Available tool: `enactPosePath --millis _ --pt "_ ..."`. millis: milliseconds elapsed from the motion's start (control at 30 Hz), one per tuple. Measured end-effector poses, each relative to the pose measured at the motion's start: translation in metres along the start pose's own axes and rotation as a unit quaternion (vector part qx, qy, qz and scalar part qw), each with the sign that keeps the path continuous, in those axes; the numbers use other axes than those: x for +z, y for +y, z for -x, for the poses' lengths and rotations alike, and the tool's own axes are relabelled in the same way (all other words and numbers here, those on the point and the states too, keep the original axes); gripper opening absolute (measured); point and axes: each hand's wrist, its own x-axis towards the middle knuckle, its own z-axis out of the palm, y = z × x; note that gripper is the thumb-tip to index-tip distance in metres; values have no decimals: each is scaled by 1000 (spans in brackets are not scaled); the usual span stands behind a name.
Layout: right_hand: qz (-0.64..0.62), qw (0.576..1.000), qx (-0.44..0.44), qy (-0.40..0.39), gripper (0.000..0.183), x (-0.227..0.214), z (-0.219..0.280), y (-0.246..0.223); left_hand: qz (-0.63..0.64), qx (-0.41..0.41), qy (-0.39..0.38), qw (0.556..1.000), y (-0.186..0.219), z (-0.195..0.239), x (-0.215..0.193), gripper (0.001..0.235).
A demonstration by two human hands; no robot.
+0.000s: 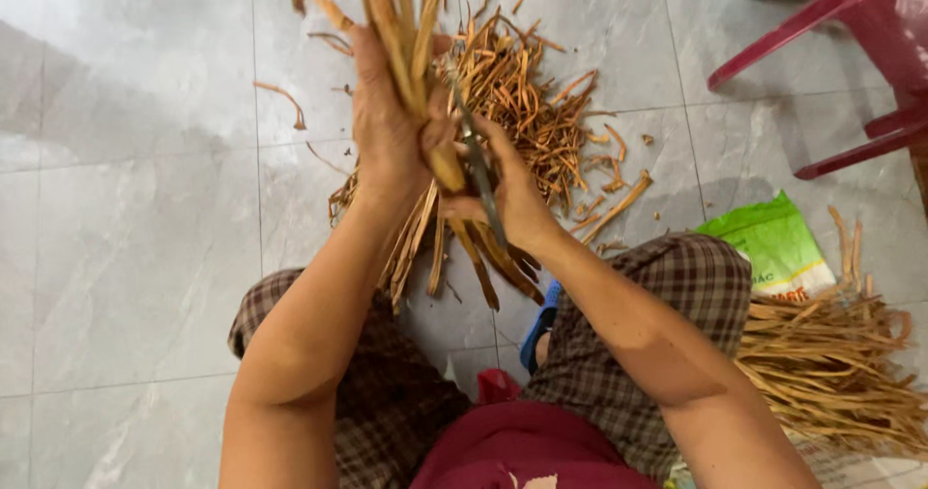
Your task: The person sits on a tiled floor and uses a pair of scissors to cut bundles of dried, brown plant stalks into smaller pieces. They repeatedly gather stalks, cut them, and place the cut pieces onto a green and white woven sack to the right.
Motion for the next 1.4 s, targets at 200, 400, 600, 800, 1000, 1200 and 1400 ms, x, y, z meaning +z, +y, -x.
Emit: enactPosePath --millis 200,400,600,800,1000,1200,1400 --pt "7 991 128 50 74 1 -16 -7 12 71 16 997 -8 -6 10 75" --pt "-56 988 62 132 59 -31 -32 -34 -118 66 -246 960 -21 -11 -18 95" --pt "-116 973 -3 200 48 -58 -39 -41 -128 -88 -332 930 -95 8 2 86" --pt "-129 962 3 242 49 -81 -40 -17 -70 -168 -180 967 -116 -1 8 25" --pt "-48 981 76 174 63 -73 -38 -4 100 -131 27 986 -77 -36 -24 15" --pt "151 987 56 22 95 -9 -23 12 116 -99 98 983 -92 -46 -56 21" --pt "135 987 87 -9 88 15 -35 10 47 -87 111 989 -79 -28 -91 43"
